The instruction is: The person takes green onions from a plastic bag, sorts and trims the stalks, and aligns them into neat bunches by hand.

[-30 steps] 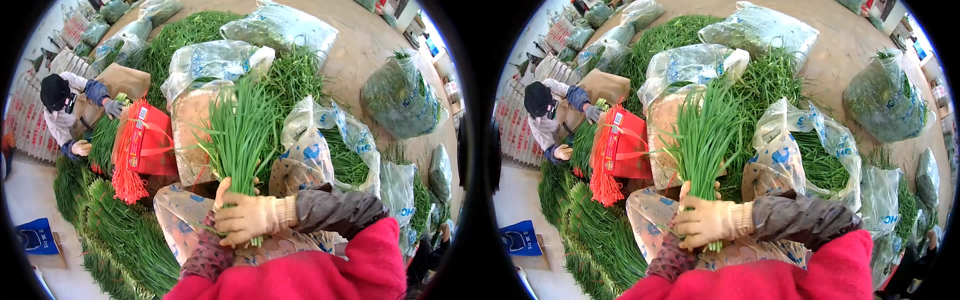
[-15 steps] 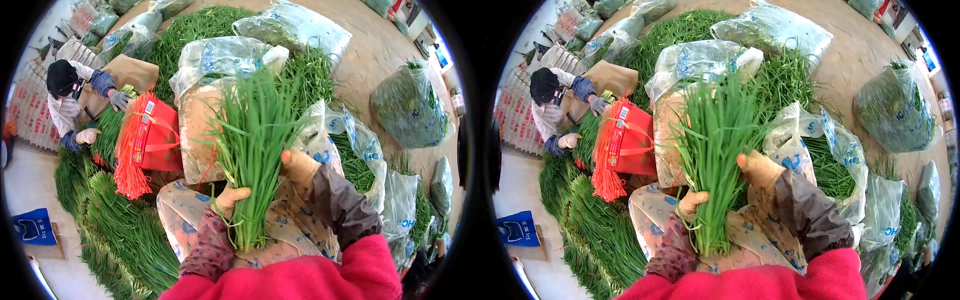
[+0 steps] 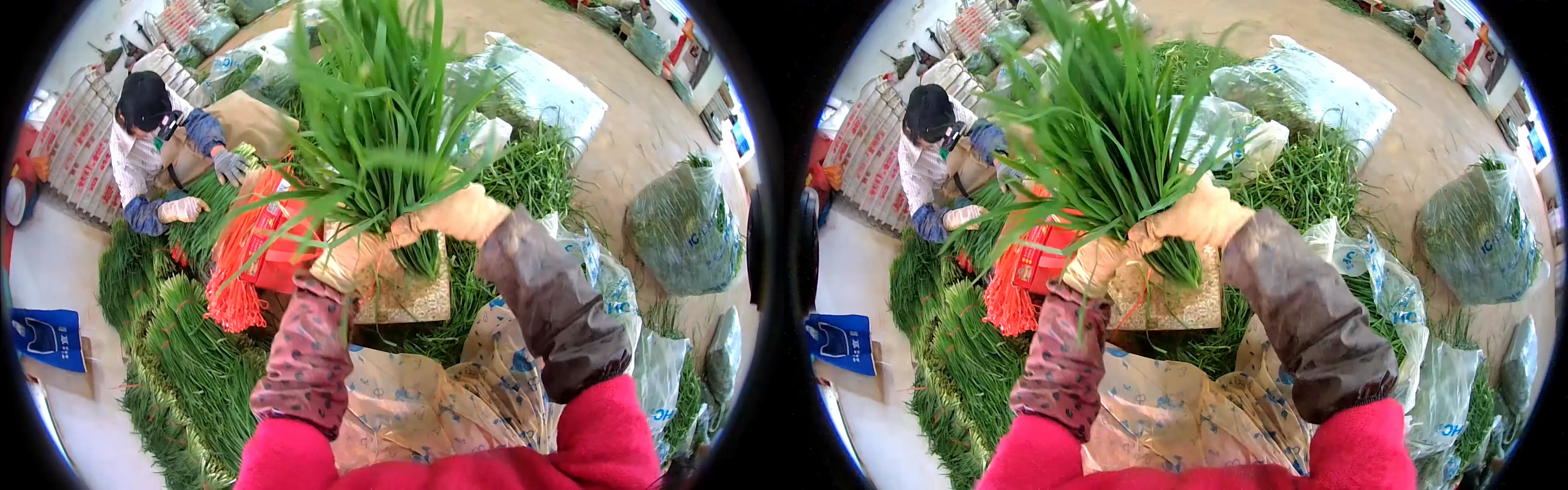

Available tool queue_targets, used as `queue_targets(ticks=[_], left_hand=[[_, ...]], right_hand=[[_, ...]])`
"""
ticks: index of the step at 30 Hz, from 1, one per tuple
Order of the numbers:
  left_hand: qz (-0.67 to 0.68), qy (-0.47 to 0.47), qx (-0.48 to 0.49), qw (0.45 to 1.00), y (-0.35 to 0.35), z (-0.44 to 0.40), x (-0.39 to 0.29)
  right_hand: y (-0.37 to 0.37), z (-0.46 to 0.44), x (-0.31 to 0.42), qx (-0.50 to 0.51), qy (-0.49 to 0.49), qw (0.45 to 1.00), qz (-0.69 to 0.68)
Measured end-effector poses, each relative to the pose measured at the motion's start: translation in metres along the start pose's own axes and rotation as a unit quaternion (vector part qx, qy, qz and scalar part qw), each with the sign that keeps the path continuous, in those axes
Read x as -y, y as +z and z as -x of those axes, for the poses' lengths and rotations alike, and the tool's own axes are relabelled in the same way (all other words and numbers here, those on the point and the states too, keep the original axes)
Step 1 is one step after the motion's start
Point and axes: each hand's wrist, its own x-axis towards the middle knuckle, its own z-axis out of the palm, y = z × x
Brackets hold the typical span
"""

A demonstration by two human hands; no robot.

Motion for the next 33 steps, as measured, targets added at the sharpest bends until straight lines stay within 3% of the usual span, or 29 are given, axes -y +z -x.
queue_targets(ticks=[1, 3, 6, 7, 9, 11, 14, 15, 16, 17, 19, 21, 23, 24, 25, 26, 27, 28, 29, 30, 32, 33], left_hand=[[0.137, -0.005, 0.042, 0.990, 0.001, -0.008, -0.004], [0.134, -0.014, -0.047, 0.990, 0.011, -0.015, -0.014], [0.211, -0.070, -0.074, 0.972, -0.009, -0.022, -0.011], [0.207, -0.068, -0.079, 0.973, -0.011, -0.026, -0.013], [0.193, -0.059, -0.084, 0.976, -0.015, -0.032, -0.015], [0.139, -0.038, -0.094, 0.985, -0.015, -0.037, -0.013], [-0.048, -0.003, -0.120, 0.992, -0.013, -0.044, -0.001], [-0.136, 0.004, -0.125, 0.983, -0.013, -0.046, 0.004], [-0.223, 0.005, -0.124, 0.967, -0.016, -0.045, 0.005], [-0.315, 0.004, -0.117, 0.942, -0.017, -0.049, 0.007], [-0.441, 0.027, -0.121, 0.889, -0.011, -0.042, -0.009], [-0.381, 0.088, -0.226, 0.892, 0.016, -0.017, -0.038], [-0.453, 0.195, -0.260, 0.830, 0.004, 0.014, -0.042], [-0.404, 0.181, -0.299, 0.846, 0.011, 0.032, -0.045], [-0.403, 0.163, -0.322, 0.841, 0.014, 0.050, -0.041], [-0.402, 0.143, -0.346, 0.836, 0.020, 0.068, -0.038], [-0.336, 0.147, -0.341, 0.866, 0.034, 0.077, -0.034], [-0.088, 0.112, -0.313, 0.939, 0.049, 0.081, -0.027], [-0.065, 0.053, -0.261, 0.962, 0.048, 0.099, -0.011], [-0.006, -0.004, -0.189, 0.982, 0.062, 0.105, -0.011], [0.196, -0.214, -0.012, 0.957, 0.071, 0.107, 0.002], [0.206, -0.248, 0.048, 0.945, 0.078, 0.102, 0.009]], right_hand=[[-0.001, -0.010, -0.010, -0.011, -0.068, 0.997, 0.029], [0.000, -0.021, -0.029, 0.010, -0.100, 0.991, 0.090], [-0.001, -0.028, -0.048, 0.029, -0.129, 0.961, 0.241], [0.002, -0.035, -0.047, -0.017, -0.204, 0.952, 0.229], [-0.005, -0.031, -0.033, 0.044, -0.125, 0.971, 0.198], [-0.003, -0.035, -0.044, 0.079, -0.155, 0.953, 0.247], [0.016, -0.032, -0.019, -0.104, -0.175, 0.961, 0.189], [0.026, -0.030, 0.020, -0.107, 0.015, 0.992, 0.063], [0.030, -0.041, -0.004, -0.137, -0.034, 0.987, -0.074], [0.029, -0.049, -0.022, -0.212, 0.011, 0.971, -0.107], [0.019, -0.052, -0.020, -0.289, 0.087, 0.953, -0.021], [0.006, -0.061, -0.018, -0.306, 0.056, 0.950, 0.026], [-0.001, -0.066, -0.010, -0.337, 0.055, 0.937, 0.076], [0.004, -0.059, 0.024, -0.326, -0.003, 0.945, 0.032], [0.003, -0.059, 0.016, -0.308, 0.072, 0.947, 0.046], [0.007, -0.062, -0.004, -0.287, 0.085, 0.950, 0.084], [0.010, -0.065, -0.024, -0.266, 0.097, 0.951, 0.123], [0.016, -0.072, -0.044, -0.244, 0.040, 0.951, 0.186], [0.021, -0.065, -0.025, -0.180, 0.011, 0.965, 0.191], [0.020, -0.074, -0.057, -0.167, 0.026, 0.983, 0.068], [0.026, -0.063, 0.006, -0.241, 0.122, 0.961, 0.064], [0.019, -0.064, 0.001, -0.252, 0.106, 0.961, 0.041]])
